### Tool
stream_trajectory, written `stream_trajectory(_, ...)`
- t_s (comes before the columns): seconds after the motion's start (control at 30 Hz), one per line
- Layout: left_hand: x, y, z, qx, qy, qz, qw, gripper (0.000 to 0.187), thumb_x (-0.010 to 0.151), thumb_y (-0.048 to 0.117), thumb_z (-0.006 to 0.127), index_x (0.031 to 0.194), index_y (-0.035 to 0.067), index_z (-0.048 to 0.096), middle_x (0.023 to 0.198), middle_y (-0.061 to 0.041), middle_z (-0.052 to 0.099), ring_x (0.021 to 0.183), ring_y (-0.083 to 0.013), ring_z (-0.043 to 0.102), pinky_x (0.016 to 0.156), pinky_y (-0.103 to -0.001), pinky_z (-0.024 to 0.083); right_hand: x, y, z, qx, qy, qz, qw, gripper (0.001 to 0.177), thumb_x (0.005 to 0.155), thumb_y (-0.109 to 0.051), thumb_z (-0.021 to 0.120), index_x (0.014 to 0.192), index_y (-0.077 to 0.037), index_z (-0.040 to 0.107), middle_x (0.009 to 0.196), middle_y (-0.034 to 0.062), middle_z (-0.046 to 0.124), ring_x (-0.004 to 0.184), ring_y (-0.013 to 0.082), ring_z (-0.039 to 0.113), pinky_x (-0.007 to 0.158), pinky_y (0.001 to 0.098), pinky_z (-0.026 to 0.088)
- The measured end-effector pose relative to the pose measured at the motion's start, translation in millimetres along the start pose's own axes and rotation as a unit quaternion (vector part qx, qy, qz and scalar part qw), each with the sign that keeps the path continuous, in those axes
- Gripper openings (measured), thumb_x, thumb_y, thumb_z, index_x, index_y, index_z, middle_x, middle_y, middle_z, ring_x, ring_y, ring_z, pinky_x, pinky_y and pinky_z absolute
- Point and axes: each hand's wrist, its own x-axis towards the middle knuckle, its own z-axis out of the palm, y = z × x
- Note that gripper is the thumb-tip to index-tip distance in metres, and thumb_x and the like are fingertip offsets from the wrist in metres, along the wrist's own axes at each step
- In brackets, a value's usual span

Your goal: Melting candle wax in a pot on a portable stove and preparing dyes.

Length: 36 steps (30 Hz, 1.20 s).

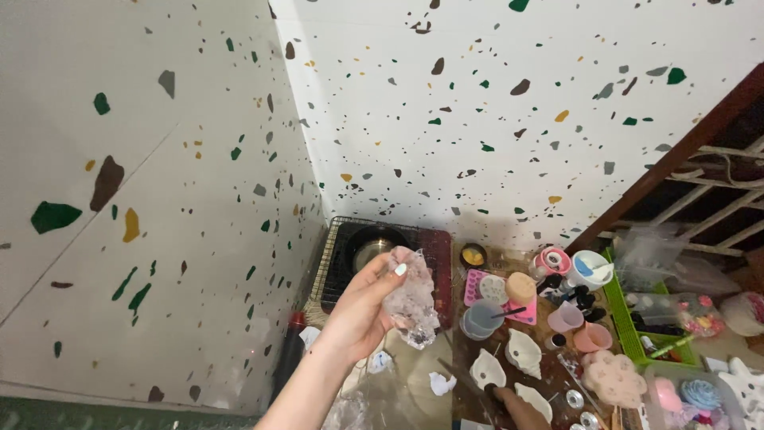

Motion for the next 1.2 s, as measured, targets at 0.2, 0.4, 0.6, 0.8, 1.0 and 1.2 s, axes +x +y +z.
stream_trajectory(0.2,4,-10,13,0.015,0.020,-0.044,0.999,0.028,0.100,0.017,0.058,0.126,0.008,0.056,0.111,-0.006,0.069,0.094,-0.0156,0.073,0.073,-0.034,0.065,17,-76,-27,-0.002,-0.006,-0.078,0.997,0.058,0.090,-0.032,0.059,0.143,-0.012,0.050,0.134,0.0164,0.068,0.124,0.0283,0.065,0.110,0.0365,0.045)
stream_trajectory(0.4,0,-31,19,0.007,0.029,-0.028,0.999,0.027,0.097,0.013,0.059,0.124,0.014,0.059,0.108,-0.002,0.069,0.090,-0.0133,0.070,0.066,-0.031,0.059,-15,-209,-46,-0.056,0.045,-0.145,0.987,0.094,0.075,-0.032,0.087,0.151,-0.003,0.040,0.150,0.0236,0.050,0.137,0.0374,0.048,0.111,0.0433,0.035)
stream_trajectory(0.6,-2,-32,22,-0.001,0.036,0.031,0.999,0.025,0.100,0.012,0.054,0.124,0.014,0.059,0.113,0.001,0.067,0.092,-0.0083,0.066,0.059,-0.025,0.055,-16,-218,-47,0.030,0.080,-0.149,0.985,0.087,0.065,-0.022,0.092,0.141,-0.003,0.054,0.123,0.0156,0.071,0.113,0.0237,0.069,0.096,0.0354,0.050)
stream_trajectory(0.8,0,-27,27,0.004,0.041,0.037,0.998,0.022,0.103,0.015,0.053,0.124,0.012,0.057,0.111,0.000,0.065,0.098,-0.0081,0.064,0.068,-0.026,0.058,-24,-245,-59,0.080,-0.009,-0.011,0.997,0.053,0.068,-0.020,0.093,0.118,-0.008,0.079,0.093,0.0100,0.075,0.088,0.0167,0.080,0.080,0.0295,0.061)
stream_trajectory(1.0,10,-36,13,-0.012,0.075,0.034,0.997,0.022,0.102,0.019,0.056,0.123,0.014,0.059,0.109,0.002,0.068,0.097,-0.0091,0.066,0.070,-0.025,0.058,-27,-255,-56,0.136,0.035,0.020,0.990,0.034,0.072,-0.016,0.086,0.105,-0.011,0.083,0.076,0.0045,0.072,0.072,0.0141,0.077,0.068,0.0280,0.069)
stream_trajectory(1.2,22,-30,2,0.019,0.101,0.016,0.995,0.015,0.101,0.023,0.055,0.115,0.017,0.057,0.103,0.003,0.066,0.085,-0.0109,0.068,0.057,-0.029,0.053,-14,-247,-59,0.074,-0.005,0.042,0.996,0.010,0.082,-0.014,0.079,0.084,-0.006,0.083,0.065,0.0032,0.078,0.058,0.0133,0.069,0.059,0.0267,0.051)
